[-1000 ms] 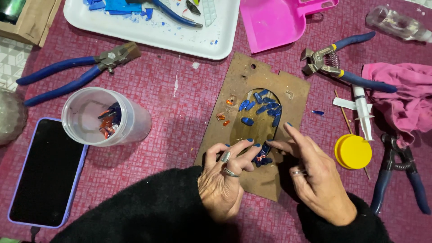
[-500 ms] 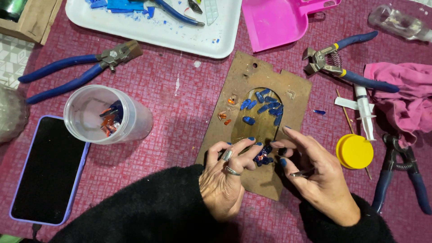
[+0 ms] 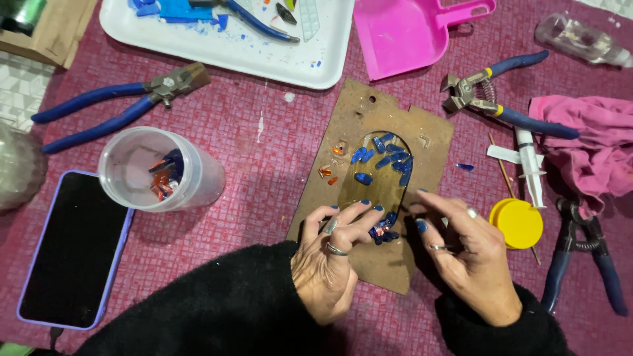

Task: Assembling a mosaic art piece by gluing blue and orange glass shards onto a board.

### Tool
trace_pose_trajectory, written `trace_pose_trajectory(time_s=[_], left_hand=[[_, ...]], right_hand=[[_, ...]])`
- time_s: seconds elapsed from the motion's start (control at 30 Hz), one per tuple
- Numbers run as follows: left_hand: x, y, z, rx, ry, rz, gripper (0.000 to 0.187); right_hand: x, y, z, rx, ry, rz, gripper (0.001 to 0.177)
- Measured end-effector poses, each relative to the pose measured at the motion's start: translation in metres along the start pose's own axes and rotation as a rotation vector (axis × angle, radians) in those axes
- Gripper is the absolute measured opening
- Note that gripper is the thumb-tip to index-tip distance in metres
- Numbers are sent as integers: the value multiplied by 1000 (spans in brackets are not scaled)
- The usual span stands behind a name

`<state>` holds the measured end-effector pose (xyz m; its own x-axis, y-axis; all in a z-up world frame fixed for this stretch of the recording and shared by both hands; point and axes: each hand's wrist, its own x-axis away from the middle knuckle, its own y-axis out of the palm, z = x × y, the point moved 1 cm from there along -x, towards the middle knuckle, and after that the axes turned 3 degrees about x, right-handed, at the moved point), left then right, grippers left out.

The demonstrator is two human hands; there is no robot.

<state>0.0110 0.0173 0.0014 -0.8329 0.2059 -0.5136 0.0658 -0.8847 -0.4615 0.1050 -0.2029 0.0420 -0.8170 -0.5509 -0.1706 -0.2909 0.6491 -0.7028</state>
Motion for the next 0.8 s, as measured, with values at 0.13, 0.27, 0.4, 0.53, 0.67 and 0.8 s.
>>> trace_pose_trajectory(time_s=[0.13,0.27,0.4,0.53,0.67,0.8], left_hand=[[1,4,4,-24,-52,22,88],[4,8,6,-107,-77,148,82],[3,12,6,-128,-96,233,79],[-1,15,11,-169,-148,210,76],[-8,18,17,-236,-245,455,61],[-7,4,9,-290,-17,323,58]], right_hand=[[3,4,2,-123,-52,11,56],[-5,3,-7,114,-254,-32,69],[-9,4,-8,134,-259,-46,83],[-8,6,-3,160,-156,-72,81],[-8,5,-4,193,-210,-1,73],[-8,6,-9,149,-168,15,63]])
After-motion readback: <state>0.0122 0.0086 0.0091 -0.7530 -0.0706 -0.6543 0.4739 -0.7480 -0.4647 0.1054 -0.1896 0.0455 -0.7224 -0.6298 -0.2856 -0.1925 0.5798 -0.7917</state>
